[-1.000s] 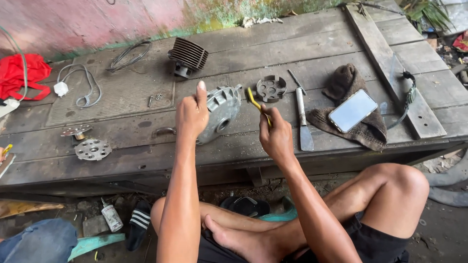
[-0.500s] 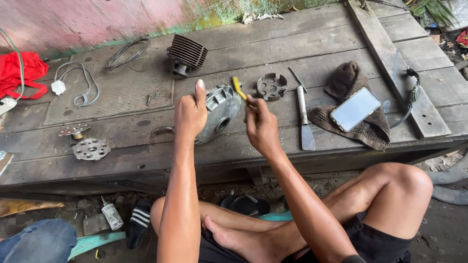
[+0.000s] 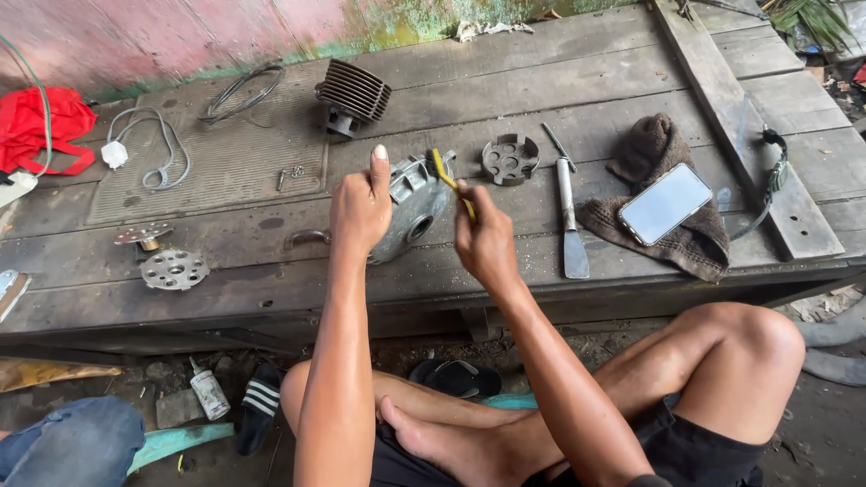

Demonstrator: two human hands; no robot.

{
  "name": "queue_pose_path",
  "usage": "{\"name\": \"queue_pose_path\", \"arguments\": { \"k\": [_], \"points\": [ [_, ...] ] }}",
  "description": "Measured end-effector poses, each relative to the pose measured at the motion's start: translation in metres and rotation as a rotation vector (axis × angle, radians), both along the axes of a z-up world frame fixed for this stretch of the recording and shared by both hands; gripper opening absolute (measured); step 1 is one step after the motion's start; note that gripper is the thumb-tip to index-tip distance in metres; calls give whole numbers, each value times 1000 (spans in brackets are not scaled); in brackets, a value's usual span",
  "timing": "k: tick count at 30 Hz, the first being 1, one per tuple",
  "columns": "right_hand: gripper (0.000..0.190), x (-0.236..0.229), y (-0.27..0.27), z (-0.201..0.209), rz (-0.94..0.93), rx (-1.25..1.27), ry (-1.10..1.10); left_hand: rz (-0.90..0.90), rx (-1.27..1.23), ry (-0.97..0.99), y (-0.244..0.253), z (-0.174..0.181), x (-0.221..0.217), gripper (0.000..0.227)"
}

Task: The person uses a yellow-handled tool to scrape a cylindrical metal part, then switches to a metal file to smooth the edges of the same part. The person rotates the part frequently to work on different sections while seated at a wooden workbench.

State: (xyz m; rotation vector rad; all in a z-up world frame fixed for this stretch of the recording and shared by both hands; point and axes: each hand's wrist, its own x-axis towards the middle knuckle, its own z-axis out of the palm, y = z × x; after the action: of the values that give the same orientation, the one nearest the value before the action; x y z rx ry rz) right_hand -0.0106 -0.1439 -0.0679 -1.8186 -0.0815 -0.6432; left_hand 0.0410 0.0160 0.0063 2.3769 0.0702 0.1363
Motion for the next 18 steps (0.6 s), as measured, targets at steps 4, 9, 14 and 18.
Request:
{"name": "queue_pose_path", "arguments": {
  "k": [4,9,14,18],
  "points": [
    [13,-10,-21,4,10,25,138,-17,8,-1,0,-2,-3,87],
    [13,7,-28,-10,15,-114,166,-12,0,-23,-1,1,-3,85],
    [19,-7,-50,23,-49,-347,374,-5,16,-11,0,1,-3,85],
    [17,10,-48,1,-77,-516,344,-11,12,-24,-4,-2,-3,85]
  ]
}}
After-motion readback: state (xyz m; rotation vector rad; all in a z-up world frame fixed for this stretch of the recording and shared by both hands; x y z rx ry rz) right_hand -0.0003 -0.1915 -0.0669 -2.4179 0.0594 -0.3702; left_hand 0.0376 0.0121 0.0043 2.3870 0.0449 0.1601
